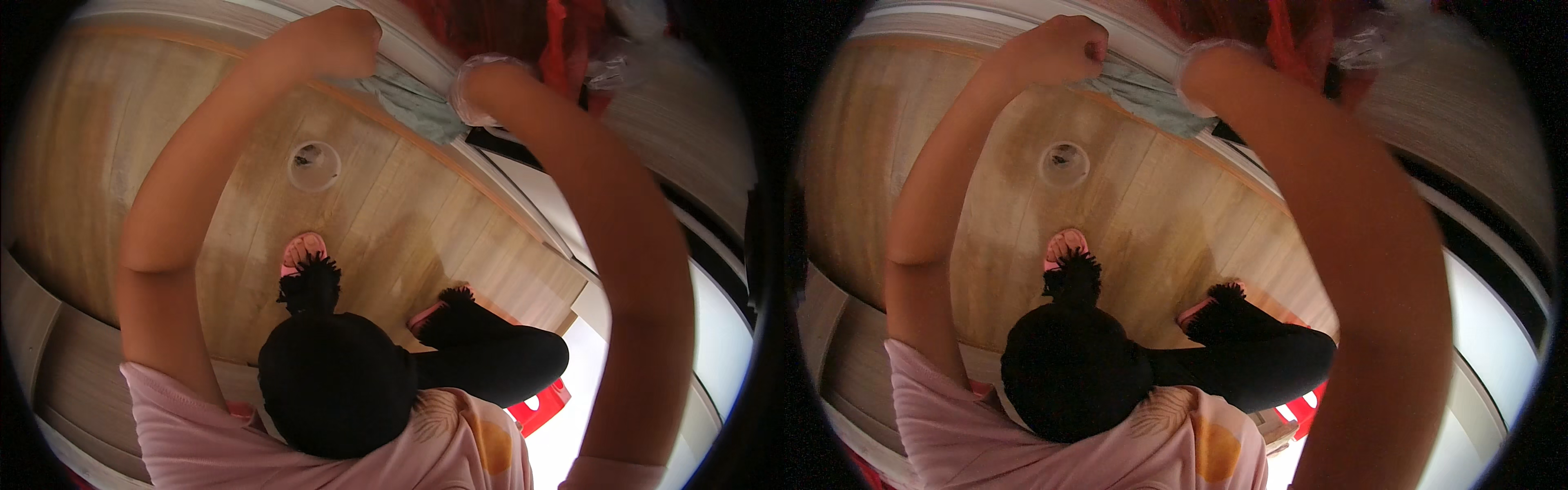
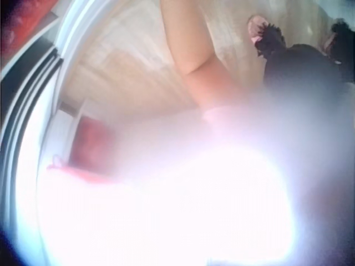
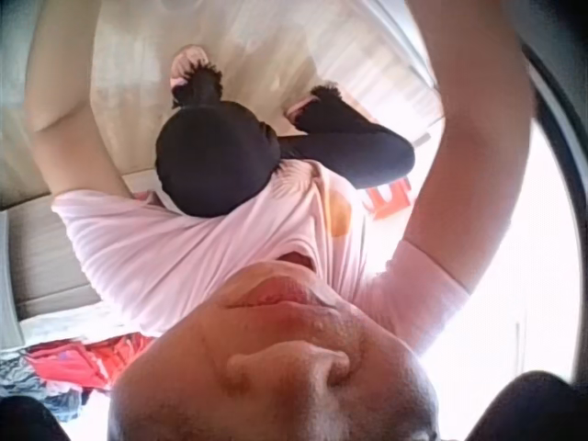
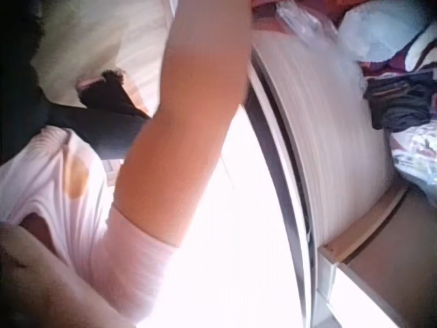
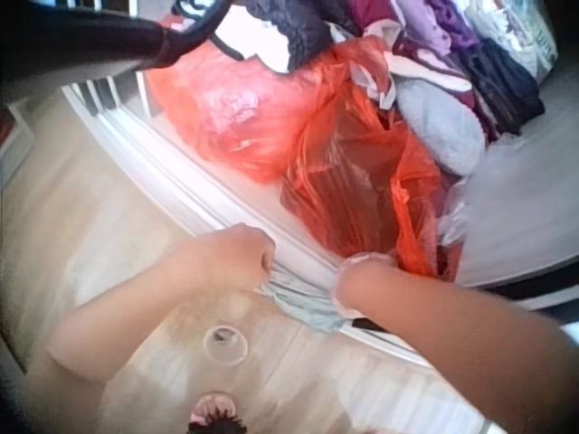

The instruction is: The person cleans the bottom track of a sliding closet door using a cloth and a card. They wipe the track with the cloth and use the card to scrape out debris from the crevices. The person moves along the track, repeating the wiping and scraping actions to clean the entire length.

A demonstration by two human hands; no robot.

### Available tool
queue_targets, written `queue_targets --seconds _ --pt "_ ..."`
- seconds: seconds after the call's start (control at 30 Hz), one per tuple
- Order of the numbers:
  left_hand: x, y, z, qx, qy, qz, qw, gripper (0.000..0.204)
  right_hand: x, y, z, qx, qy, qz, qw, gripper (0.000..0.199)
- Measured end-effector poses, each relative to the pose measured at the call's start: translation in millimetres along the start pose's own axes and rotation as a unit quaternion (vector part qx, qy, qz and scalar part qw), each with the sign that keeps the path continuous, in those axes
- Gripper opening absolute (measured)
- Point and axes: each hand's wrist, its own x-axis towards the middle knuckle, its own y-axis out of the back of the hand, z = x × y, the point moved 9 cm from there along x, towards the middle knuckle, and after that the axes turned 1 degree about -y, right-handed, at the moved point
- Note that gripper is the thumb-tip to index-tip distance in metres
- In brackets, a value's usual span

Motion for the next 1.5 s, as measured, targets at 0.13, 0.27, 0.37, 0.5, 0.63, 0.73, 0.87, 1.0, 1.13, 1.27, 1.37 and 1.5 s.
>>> queue_targets --seconds 0.13,0.27,0.37,0.5,0.63,0.73,0.87,1.0,1.13,1.27,1.37,1.5 --pt "-24.0 8.8 23.8 -0.024 0.011 -0.061 0.998 0.017 -26.3 1.9 8.7 0.221 -0.109 0.006 0.969 0.025" --pt "-31.4 -1.7 14.8 -0.101 0.004 -0.118 0.988 0.016 -30.9 -20.5 24.3 0.391 -0.199 0.129 0.889 0.029" --pt "-29.2 0.1 9.5 -0.160 -0.015 -0.089 0.983 0.015 -30.0 -24.8 22.8 0.437 -0.162 0.126 0.876 0.033" --pt "-13.1 19.1 13.9 -0.077 -0.030 -0.001 0.997 0.014 -45.2 -20.0 28.3 0.446 -0.175 0.226 0.848 0.031" --pt "0.2 20.3 14.5 0.118 -0.004 0.081 0.990 0.012 -40.9 -34.0 32.3 0.448 -0.185 0.330 0.810 0.020" --pt "-7.6 14.1 22.0 0.204 -0.008 0.130 0.970 0.015 -49.9 -30.2 31.1 0.415 -0.201 0.344 0.818 0.014" --pt "-26.5 15.3 37.1 0.218 -0.075 0.232 0.945 0.018 -63.1 -23.1 23.4 0.375 -0.209 0.357 0.829 0.012" --pt "-51.9 -8.3 74.4 0.126 -0.194 0.236 0.944 0.026 -70.5 -19.7 22.2 0.354 -0.196 0.395 0.824 0.012" --pt "-63.4 -49.1 92.3 0.146 -0.223 0.258 0.929 0.032 -70.1 -13.3 20.4 0.351 -0.177 0.429 0.814 0.015" --pt "-66.9 -51.2 80.7 0.115 -0.178 0.311 0.926 0.030 -75.3 -4.2 16.4 0.363 -0.154 0.435 0.810 0.015" --pt "-66.1 -52.0 78.7 0.122 -0.168 0.294 0.933 0.026 -75.8 1.7 14.8 0.350 -0.134 0.461 0.804 0.014" --pt "-64.4 -49.0 75.3 0.124 -0.174 0.306 0.928 0.023 -66.1 9.9 11.4 0.352 -0.108 0.431 0.824 0.015"
